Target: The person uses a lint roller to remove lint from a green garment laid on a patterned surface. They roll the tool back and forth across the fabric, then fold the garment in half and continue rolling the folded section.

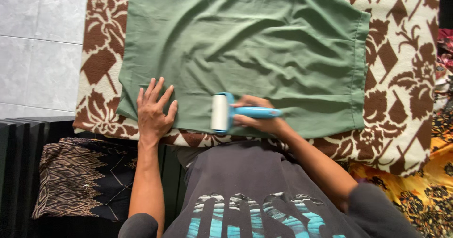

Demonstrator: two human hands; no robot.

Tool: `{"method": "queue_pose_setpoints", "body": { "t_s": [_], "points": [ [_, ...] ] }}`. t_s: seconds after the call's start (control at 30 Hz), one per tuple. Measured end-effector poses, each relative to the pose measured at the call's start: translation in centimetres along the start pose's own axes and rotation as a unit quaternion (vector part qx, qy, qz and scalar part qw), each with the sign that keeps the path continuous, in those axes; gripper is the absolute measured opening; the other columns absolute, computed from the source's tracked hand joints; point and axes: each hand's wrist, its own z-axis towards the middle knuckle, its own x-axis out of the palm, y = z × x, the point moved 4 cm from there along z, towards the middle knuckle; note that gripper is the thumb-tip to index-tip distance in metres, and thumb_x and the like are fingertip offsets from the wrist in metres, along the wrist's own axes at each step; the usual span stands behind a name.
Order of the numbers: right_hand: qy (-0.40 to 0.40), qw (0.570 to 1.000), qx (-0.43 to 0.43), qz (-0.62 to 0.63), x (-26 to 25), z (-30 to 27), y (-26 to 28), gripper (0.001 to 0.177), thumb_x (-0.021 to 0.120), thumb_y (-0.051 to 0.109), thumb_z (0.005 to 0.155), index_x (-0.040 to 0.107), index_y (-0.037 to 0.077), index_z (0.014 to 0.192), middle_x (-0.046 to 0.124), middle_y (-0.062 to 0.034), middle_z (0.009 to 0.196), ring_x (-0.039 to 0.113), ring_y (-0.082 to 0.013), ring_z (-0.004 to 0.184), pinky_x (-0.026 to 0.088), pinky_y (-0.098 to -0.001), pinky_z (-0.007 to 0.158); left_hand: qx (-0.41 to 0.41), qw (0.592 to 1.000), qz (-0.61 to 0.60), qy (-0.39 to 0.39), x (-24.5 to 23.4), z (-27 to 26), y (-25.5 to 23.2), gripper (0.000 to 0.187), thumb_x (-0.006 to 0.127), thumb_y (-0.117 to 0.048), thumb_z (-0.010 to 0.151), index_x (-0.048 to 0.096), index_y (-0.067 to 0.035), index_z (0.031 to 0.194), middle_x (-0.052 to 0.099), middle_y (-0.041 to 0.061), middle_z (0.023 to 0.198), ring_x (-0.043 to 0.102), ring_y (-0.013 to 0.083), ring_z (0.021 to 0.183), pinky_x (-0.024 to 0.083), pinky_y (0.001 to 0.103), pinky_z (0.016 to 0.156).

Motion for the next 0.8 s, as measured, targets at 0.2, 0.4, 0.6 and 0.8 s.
{"method": "queue_pose_setpoints", "body": {
  "t_s": [0.2, 0.4, 0.6, 0.8],
  "points": [
    [-0.084, 0.996, 0.025, -0.026, -9.1, -10.4, -0.3, 0.023, 0.072, 0.012, 0.09, 0.065, 0.004, 0.111, 0.08, -0.0141, 0.101, 0.081, -0.0204, 0.085, 0.069, -0.0318, 0.067, -0.015, 0.998, 0.026, 0.055, -0.8, -0.1, -1.1, 0.068, 0.067, -0.043, 0.091, 0.053, -0.015, 0.151, 0.043, 0.006, 0.163, 0.034, 0.0311, 0.152, 0.019, 0.059, 0.124],
    [-0.089, 0.994, -0.008, -0.056, -8.5, -9.4, -1.1, 0.023, 0.075, 0.014, 0.089, 0.068, 0.004, 0.109, 0.08, -0.0133, 0.093, 0.079, -0.017, 0.078, 0.066, -0.0281, 0.062, -0.062, 0.995, 0.044, 0.062, -0.7, -0.5, -1.1, 0.071, 0.06, -0.048, 0.094, 0.045, -0.021, 0.158, 0.032, 0.002, 0.168, 0.026, 0.0312, 0.155, 0.014, 0.062, 0.123],
    [-0.057, 0.972, -0.121, -0.194, 0.9, 1.4, 0.4, 0.031, 0.082, 0.025, 0.087, 0.067, 0.005, 0.106, 0.077, -0.0108, 0.1, 0.074, -0.0163, 0.084, 0.059, -0.0297, 0.069, -0.043, 0.997, 0.034, 0.053, -0.3, -0.8, -0.2, 0.066, 0.056, -0.042, 0.097, 0.043, -0.023, 0.159, 0.031, 0.003, 0.169, 0.023, 0.0327, 0.156, 0.012, 0.063, 0.123],
    [-0.018, 0.983, -0.143, -0.116, 7.7, 7.4, 3.1, 0.032, 0.08, 0.029, 0.091, 0.066, 0.009, 0.11, 0.077, -0.0083, 0.096, 0.074, -0.0136, 0.084, 0.059, -0.0299, 0.071, -0.001, 1.0, 0.021, 0.018, -0.6, -1.5, -0.3, 0.058, 0.057, -0.037, 0.095, 0.053, -0.025, 0.152, 0.034, 0.005, 0.168, 0.026, 0.0307, 0.157, 0.014, 0.062, 0.124]
  ]
}}
